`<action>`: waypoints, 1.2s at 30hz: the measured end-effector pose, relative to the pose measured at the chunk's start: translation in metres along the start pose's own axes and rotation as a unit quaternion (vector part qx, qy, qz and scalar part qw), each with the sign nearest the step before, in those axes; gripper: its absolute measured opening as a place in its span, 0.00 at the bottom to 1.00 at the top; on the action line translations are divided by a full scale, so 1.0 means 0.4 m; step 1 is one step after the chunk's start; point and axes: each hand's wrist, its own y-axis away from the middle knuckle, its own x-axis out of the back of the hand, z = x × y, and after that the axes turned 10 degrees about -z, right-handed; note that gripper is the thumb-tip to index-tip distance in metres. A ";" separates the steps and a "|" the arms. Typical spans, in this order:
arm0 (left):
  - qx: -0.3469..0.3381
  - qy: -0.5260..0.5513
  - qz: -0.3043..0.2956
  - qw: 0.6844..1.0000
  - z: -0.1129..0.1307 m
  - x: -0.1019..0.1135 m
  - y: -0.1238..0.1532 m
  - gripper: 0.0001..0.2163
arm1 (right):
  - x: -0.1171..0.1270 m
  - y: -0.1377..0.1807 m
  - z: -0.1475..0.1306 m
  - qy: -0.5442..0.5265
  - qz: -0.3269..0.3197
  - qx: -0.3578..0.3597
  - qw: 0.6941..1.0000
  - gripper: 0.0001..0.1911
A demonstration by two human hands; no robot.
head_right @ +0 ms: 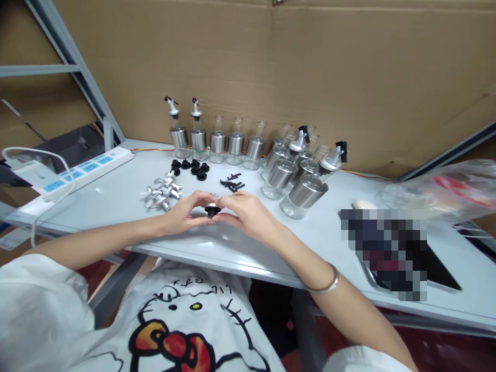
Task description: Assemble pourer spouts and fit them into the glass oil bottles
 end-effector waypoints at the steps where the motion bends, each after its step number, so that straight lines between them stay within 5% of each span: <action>1: -0.005 -0.006 -0.003 1.000 0.000 0.000 0.000 0.15 | 0.008 0.000 0.007 0.001 0.010 0.006 1.000 0.13; 6: -0.023 -0.022 0.001 1.000 -0.002 -0.002 0.000 0.13 | 0.040 0.010 0.086 0.063 0.042 -0.121 0.990 0.14; 9: -0.004 -0.024 -0.007 1.000 -0.005 -0.002 0.000 0.13 | 0.027 0.018 0.152 0.135 0.000 -0.183 0.974 0.13; 13: -0.012 -0.049 -0.036 0.998 -0.003 0.002 -0.002 0.12 | -0.011 0.021 0.201 0.154 -0.039 -0.164 0.974 0.14; 24: -0.042 -0.097 -0.056 0.993 -0.003 0.006 -0.002 0.12 | -0.028 0.020 0.206 0.146 -0.071 -0.137 0.977 0.13; 27: -0.069 -0.118 -0.071 0.988 0.000 0.008 -0.003 0.13 | -0.017 0.019 0.195 0.120 -0.013 -0.132 0.984 0.12; 32: -0.075 -0.161 -0.046 0.983 0.001 0.011 -0.006 0.12 | 0.007 0.010 0.123 0.079 0.197 -0.121 0.970 0.04; 36: -0.067 -0.196 0.014 0.978 -0.005 0.010 -0.006 0.11 | 0.010 0.004 0.056 0.111 0.239 -0.043 0.964 0.03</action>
